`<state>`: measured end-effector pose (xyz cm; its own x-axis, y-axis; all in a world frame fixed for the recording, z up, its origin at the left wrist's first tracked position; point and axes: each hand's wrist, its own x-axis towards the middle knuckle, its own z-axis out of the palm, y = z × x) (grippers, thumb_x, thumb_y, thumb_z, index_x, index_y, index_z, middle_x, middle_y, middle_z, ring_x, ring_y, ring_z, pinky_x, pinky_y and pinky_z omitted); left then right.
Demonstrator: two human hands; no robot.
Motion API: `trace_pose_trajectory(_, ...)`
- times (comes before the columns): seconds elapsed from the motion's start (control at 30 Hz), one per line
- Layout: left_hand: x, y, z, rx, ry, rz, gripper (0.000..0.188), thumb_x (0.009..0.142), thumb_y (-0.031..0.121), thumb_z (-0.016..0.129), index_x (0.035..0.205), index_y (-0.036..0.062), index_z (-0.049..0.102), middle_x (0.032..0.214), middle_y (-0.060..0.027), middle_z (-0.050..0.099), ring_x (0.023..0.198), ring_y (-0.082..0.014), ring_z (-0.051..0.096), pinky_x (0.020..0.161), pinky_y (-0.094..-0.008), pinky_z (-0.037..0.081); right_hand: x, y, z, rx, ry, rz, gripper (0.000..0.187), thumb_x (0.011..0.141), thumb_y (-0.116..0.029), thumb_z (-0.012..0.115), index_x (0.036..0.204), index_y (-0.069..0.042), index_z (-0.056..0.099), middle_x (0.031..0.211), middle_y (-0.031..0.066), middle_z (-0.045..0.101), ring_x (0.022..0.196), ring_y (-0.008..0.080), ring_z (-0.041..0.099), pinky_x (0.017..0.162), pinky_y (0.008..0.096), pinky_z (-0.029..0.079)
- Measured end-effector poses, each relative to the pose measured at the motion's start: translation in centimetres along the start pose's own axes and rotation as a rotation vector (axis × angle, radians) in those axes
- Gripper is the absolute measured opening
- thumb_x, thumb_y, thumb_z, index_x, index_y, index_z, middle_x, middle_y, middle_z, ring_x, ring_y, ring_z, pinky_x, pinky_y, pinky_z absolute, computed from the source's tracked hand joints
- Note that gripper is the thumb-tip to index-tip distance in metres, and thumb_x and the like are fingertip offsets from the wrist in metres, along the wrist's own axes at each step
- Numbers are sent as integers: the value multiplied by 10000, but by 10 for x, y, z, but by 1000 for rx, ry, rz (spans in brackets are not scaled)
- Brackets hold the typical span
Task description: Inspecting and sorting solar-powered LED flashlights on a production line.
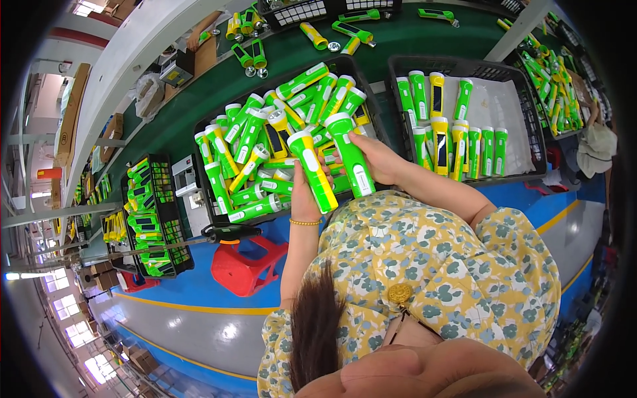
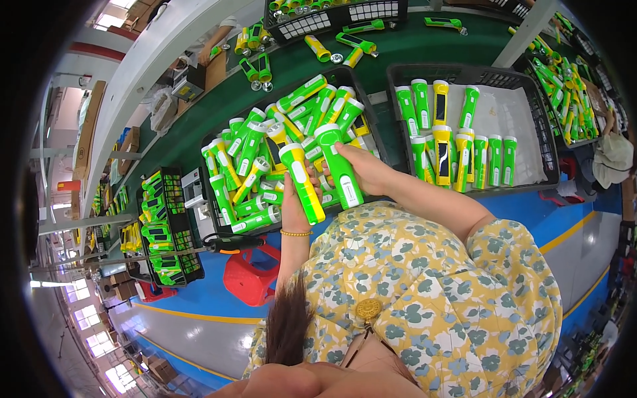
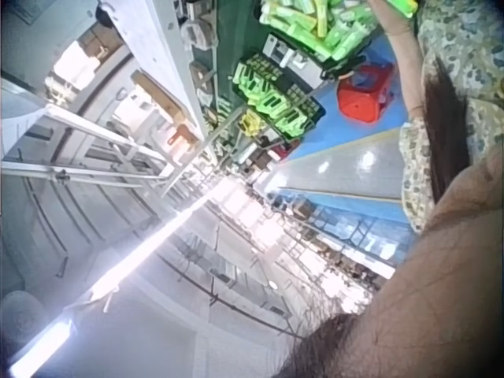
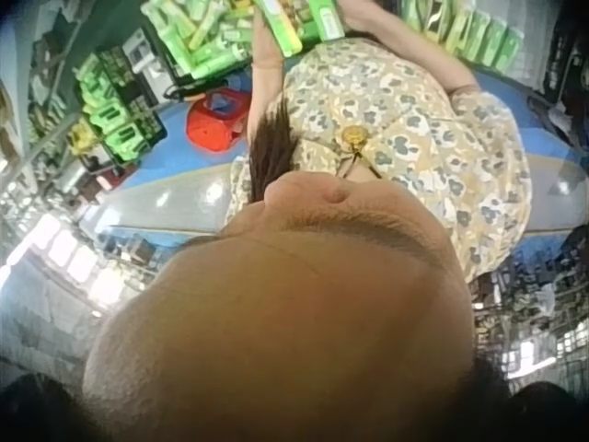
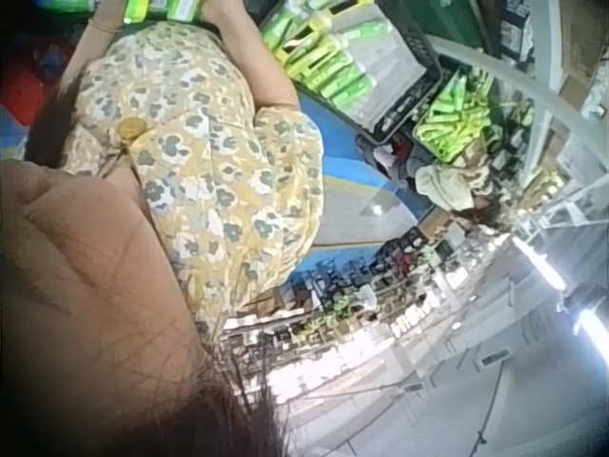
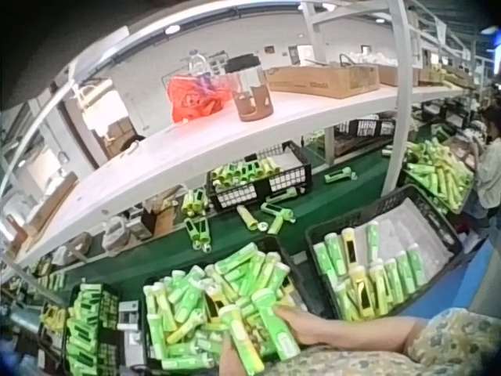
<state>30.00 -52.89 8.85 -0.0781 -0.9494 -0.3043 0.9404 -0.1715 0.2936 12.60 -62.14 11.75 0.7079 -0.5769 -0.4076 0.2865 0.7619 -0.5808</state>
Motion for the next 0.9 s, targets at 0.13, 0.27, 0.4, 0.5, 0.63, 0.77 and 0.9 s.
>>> trace_pose_trajectory(0.13,1,-4,9,-38,-43,1,545,941,471,406,1339,99,384,1035,-10,560,843,-122,541,689,-237,475,-2,-5,-4,164,-156,41,353,978,-254,354,1248,-34,413,1152,137,541,1050,226,547,896,400,453)
trace_pose_trajectory(0.27,-3,-4,20,-5,-9,28,518,956,476,363,1306,97,407,968,7,535,796,-103,524,648,-230,456,-13,-7,5,85,-215,-37,356,968,-215,386,1269,-25,399,1174,121,533,1070,213,541,929,379,436)
trace_pose_trajectory(0.4,-8,-6,27,-56,-47,0,521,961,462,360,1324,89,393,968,3,533,791,-108,516,657,-242,453,-22,-10,11,-94,-55,-33,438,944,-142,470,1340,-16,332,1205,107,512,1112,199,523,944,357,430)
trace_pose_trajectory(0.5,-8,-6,26,-68,-99,-14,560,937,455,431,1360,97,357,1038,-14,532,835,-122,510,696,-238,450,-19,-10,8,-91,-88,-41,470,928,-162,524,1335,-17,338,1180,85,515,1093,176,525,935,341,435)
trace_pose_trajectory(0.63,-6,-6,33,-150,-86,-15,547,942,406,442,1349,52,354,1082,-36,536,905,-145,531,754,-277,459,-16,-12,10,-62,-44,-7,465,913,-208,563,1300,-21,386,1148,68,527,1062,162,524,902,339,448)
trace_pose_trajectory(0.77,-6,-4,31,-287,-91,-70,526,942,365,455,1338,32,355,1108,-63,530,931,-156,531,783,-300,459,-12,-10,4,-48,-28,38,461,908,-272,573,1268,-31,417,1128,57,529,1053,157,511,875,356,455)
trace_pose_trajectory(0.9,-7,-4,29,-324,-89,-88,482,967,369,375,1322,43,379,1093,-58,545,947,-169,534,818,-313,450,-11,-10,0,45,-76,119,427,913,-289,563,1243,-46,442,1109,53,552,1037,164,538,882,367,457)
